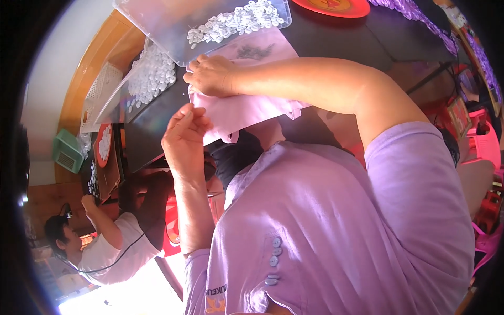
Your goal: Sorting and arranging small white plastic clips onto a pink fabric piece.
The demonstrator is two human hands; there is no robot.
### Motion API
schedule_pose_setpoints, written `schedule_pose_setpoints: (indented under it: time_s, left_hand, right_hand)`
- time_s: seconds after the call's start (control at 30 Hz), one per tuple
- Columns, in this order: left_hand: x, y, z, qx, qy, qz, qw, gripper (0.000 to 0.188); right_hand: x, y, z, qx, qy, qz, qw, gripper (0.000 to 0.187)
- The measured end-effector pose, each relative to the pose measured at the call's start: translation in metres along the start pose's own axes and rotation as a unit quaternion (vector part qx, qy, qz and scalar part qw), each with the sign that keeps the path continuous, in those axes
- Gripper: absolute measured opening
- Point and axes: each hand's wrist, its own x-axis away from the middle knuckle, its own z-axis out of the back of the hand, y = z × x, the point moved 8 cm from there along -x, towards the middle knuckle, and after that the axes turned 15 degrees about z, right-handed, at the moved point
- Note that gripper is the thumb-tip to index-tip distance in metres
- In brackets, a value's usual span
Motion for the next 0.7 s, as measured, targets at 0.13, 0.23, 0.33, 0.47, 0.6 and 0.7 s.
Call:
schedule_pose_setpoints:
  time_s: [0.13, 0.23, 0.33, 0.47, 0.6, 0.7]
  left_hand:
    - [-0.014, 0.018, 0.0, -0.006, 0.027, -0.074, 0.997, 0.016]
    - [-0.024, 0.011, 0.01, -0.186, 0.099, -0.076, 0.975, 0.02]
    - [-0.021, 0.011, 0.002, -0.261, 0.094, -0.119, 0.953, 0.02]
    - [-0.028, 0.022, -0.002, -0.225, 0.088, -0.1, 0.965, 0.018]
    - [-0.041, 0.046, -0.031, -0.042, 0.053, -0.146, 0.987, 0.023]
    - [-0.082, 0.032, -0.016, 0.087, 0.054, -0.1, 0.99, 0.025]
  right_hand:
    - [0.001, 0.008, 0.005, 0.0, 0.025, -0.012, 1.0, 0.031]
    - [0.004, 0.032, 0.002, -0.191, 0.096, -0.135, 0.967, 0.039]
    - [0.007, 0.052, -0.003, -0.215, 0.044, -0.204, 0.954, 0.04]
    - [0.002, 0.074, -0.007, -0.302, 0.078, -0.233, 0.921, 0.046]
    - [0.009, 0.089, -0.018, -0.488, 0.147, -0.315, 0.801, 0.043]
    - [0.01, 0.094, -0.015, -0.588, 0.272, -0.385, 0.658, 0.035]
